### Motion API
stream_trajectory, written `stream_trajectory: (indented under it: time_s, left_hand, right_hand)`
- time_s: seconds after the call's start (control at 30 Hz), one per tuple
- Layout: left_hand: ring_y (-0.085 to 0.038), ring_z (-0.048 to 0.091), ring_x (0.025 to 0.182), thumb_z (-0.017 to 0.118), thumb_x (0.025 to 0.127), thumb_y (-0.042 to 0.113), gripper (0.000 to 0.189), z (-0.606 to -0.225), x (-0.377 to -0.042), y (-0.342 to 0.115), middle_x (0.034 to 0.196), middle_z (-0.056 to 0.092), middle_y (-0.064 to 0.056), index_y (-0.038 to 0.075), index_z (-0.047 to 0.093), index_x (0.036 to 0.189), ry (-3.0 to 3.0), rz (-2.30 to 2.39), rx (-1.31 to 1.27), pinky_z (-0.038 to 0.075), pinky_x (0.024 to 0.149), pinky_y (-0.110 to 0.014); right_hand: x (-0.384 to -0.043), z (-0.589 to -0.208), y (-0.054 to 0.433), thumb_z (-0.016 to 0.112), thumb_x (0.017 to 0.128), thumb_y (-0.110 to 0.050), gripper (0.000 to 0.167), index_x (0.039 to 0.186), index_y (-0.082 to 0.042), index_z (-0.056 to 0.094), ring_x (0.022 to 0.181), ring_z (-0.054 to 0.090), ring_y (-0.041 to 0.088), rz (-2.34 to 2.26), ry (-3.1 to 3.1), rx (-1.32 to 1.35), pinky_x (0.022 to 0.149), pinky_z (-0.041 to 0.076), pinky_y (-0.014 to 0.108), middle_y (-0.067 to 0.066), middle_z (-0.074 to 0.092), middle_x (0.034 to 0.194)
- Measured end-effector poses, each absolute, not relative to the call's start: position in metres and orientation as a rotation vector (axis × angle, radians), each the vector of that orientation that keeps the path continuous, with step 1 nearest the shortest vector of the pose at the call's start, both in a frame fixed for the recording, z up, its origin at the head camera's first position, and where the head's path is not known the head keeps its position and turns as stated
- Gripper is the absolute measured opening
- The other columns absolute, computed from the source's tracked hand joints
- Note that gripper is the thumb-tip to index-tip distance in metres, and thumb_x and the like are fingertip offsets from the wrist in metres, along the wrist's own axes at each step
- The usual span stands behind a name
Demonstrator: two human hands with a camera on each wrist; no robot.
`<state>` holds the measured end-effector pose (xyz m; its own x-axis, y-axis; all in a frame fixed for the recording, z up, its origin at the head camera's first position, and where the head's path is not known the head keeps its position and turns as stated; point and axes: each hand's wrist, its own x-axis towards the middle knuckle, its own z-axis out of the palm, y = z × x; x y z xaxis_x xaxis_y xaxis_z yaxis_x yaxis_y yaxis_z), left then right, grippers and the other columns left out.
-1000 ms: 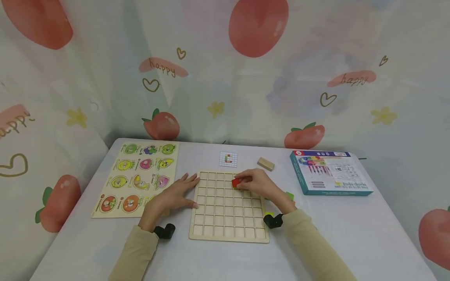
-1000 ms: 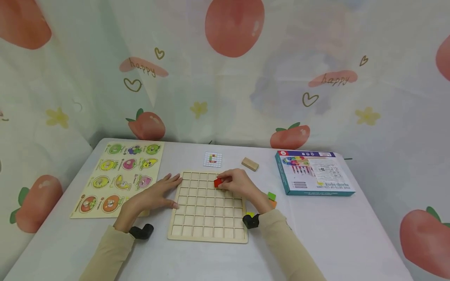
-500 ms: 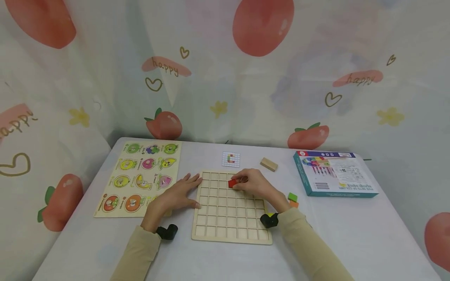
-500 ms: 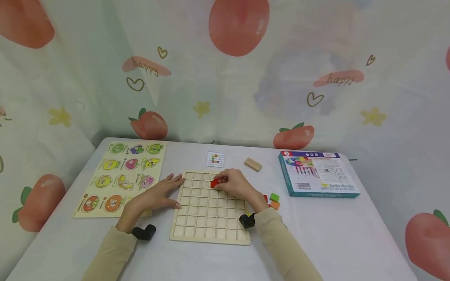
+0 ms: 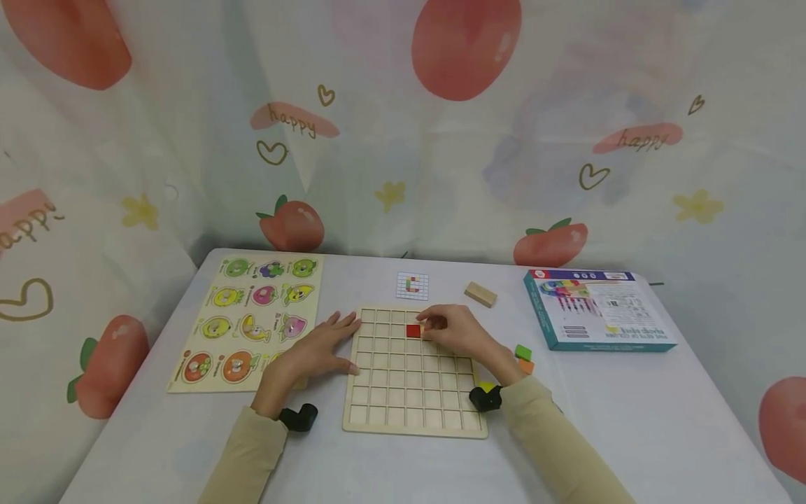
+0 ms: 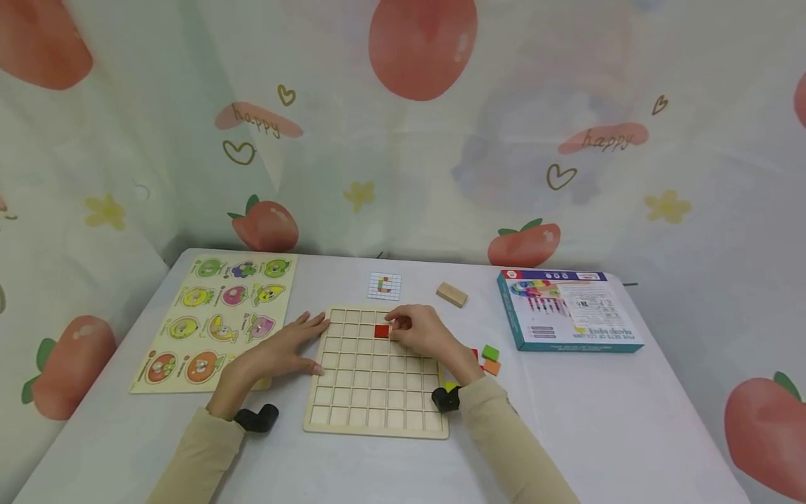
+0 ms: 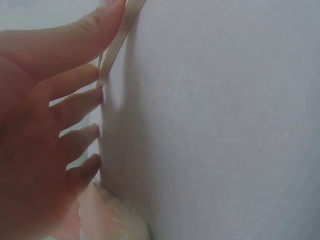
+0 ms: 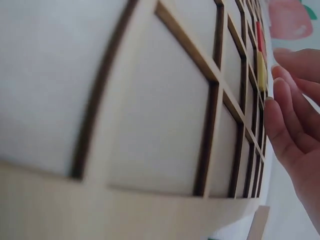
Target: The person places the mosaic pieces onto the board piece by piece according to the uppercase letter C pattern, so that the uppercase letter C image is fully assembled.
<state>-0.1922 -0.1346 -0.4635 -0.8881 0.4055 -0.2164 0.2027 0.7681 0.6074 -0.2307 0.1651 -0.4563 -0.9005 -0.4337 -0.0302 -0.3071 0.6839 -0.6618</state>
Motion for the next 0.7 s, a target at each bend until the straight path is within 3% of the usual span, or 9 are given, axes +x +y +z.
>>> stream_trajectory:
  time_s: [0.33,0.7]
  left_hand:
    - [-0.038,0.011,0.160,0.086,0.083,0.031,0.092,-0.463,-0.191,-0.135,0.170,0.026,-0.006,0.011,0.040,0.159,2.632,0.838,0.479,0.018,0.125,-0.064]
    - [-0.037,0.010,0.160,0.086,0.083,0.029,0.091,-0.465,-0.191,-0.134,0.171,0.025,-0.006,0.011,0.038,0.159,2.631,0.836,0.483,0.017,0.125,-0.063]
  right_hand:
    - [-0.215,-0.451,0.188,0.072,0.096,-0.015,0.021,0.116,-0.010,0.076,0.089,0.064,0.016,-1.085,2.764,-0.456,0.083,0.054,0.031,0.002,0.074,0.100]
    - [-0.198,-0.442,0.220,0.072,0.097,-0.017,0.022,0.115,-0.006,0.075,0.086,0.062,0.018,-1.052,2.840,-0.388,0.074,0.052,0.029,0.007,0.075,0.104]
